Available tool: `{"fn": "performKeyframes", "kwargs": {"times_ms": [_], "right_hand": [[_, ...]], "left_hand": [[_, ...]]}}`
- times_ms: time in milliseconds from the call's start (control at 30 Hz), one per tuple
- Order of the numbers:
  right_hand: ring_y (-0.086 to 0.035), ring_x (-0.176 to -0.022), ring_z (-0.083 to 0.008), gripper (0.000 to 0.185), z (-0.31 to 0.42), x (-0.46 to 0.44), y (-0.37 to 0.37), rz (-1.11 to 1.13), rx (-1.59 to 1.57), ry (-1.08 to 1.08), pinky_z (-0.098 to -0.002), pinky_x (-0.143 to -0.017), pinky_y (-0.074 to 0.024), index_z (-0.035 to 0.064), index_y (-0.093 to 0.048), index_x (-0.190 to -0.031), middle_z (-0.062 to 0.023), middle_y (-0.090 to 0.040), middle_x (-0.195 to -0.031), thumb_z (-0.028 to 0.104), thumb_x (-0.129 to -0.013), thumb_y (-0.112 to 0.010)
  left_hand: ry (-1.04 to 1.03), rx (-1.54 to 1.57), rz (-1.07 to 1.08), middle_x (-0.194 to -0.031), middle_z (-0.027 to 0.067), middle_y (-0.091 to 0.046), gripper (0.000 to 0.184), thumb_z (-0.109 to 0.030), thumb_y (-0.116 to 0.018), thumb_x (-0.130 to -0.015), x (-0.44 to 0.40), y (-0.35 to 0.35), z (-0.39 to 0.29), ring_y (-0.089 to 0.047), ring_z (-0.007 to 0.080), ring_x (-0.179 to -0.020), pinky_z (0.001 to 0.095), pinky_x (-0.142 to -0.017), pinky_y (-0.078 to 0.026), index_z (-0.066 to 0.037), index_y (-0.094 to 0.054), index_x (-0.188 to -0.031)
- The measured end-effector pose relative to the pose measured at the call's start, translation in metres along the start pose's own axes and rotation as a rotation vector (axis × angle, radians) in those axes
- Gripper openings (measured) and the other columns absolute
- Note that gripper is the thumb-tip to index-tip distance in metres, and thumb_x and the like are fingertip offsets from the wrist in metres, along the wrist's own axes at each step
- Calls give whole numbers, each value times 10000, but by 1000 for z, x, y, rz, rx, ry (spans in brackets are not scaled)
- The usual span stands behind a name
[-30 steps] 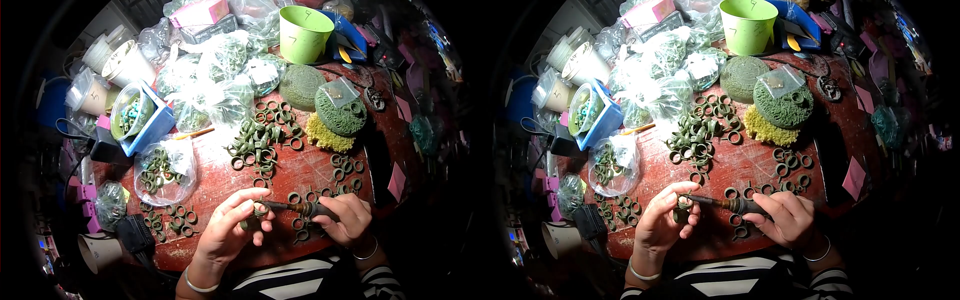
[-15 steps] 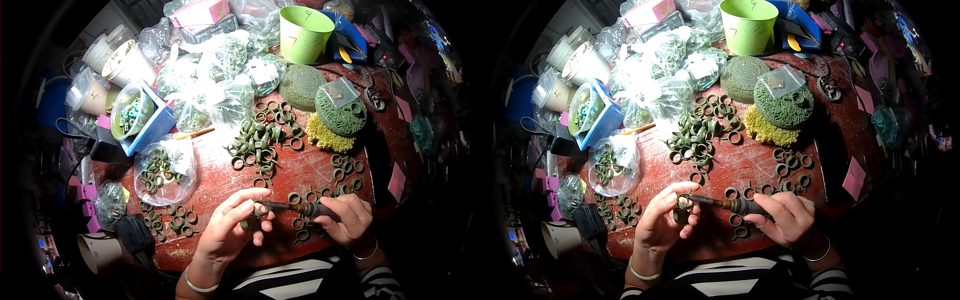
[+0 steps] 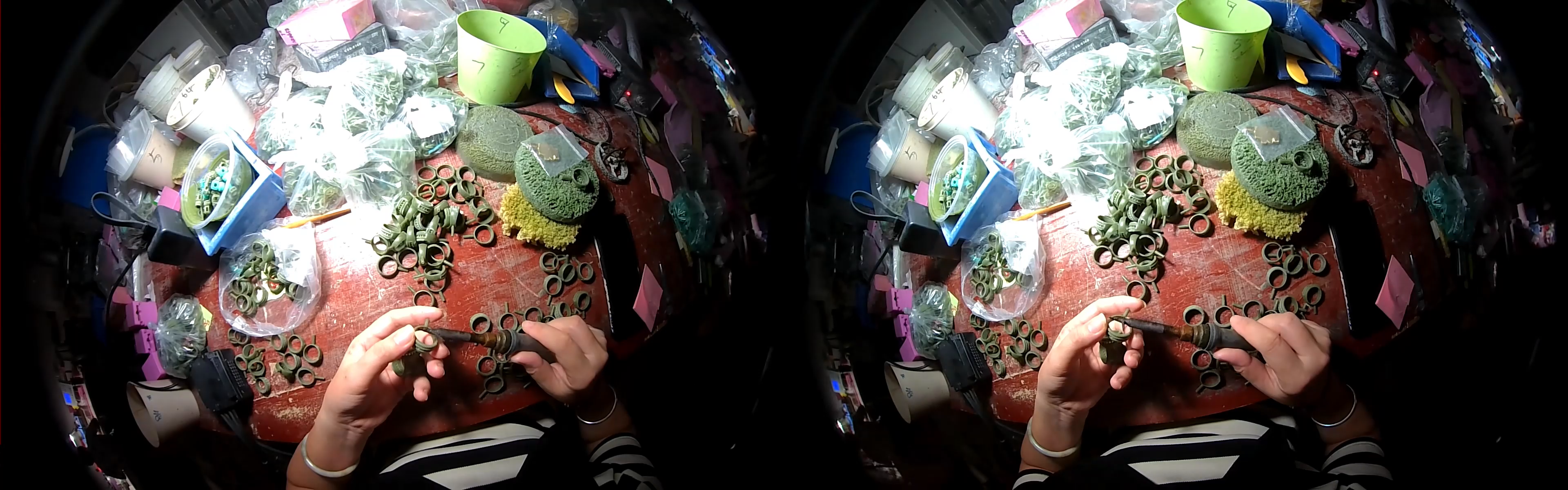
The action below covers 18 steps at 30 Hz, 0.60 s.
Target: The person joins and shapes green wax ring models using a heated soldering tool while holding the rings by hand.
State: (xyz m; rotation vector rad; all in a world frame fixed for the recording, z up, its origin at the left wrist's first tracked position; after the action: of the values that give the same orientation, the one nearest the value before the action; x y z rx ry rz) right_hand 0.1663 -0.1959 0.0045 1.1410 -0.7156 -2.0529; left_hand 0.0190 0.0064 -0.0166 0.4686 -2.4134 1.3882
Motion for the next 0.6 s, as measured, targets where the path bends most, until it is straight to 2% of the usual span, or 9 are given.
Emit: {"fn": "performKeyframes", "kwargs": {"times_ms": [600], "right_hand": [[-643,-624,-181,395,-1,1,3,-41,21,14,-286,-500,-530,16,-693,-1120,-60,-631,-846,308,-878,-803]], "left_hand": [[-2,29,14,-1042,163,-676,420,-173,-549,-1037,-1,1,1,-682,202,-874,285,-628,-570,33,-495,-1400]]}}
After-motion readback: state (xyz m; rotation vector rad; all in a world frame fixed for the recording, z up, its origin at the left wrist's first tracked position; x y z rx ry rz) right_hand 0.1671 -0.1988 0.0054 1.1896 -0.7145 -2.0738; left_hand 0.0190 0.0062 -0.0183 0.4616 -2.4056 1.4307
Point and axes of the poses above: each hand's wrist, its own x-axis away from the middle knuckle, its own y-axis out of the back of the hand, z = x × y, the point moved 3 cm from there along -x, towards the middle knuckle
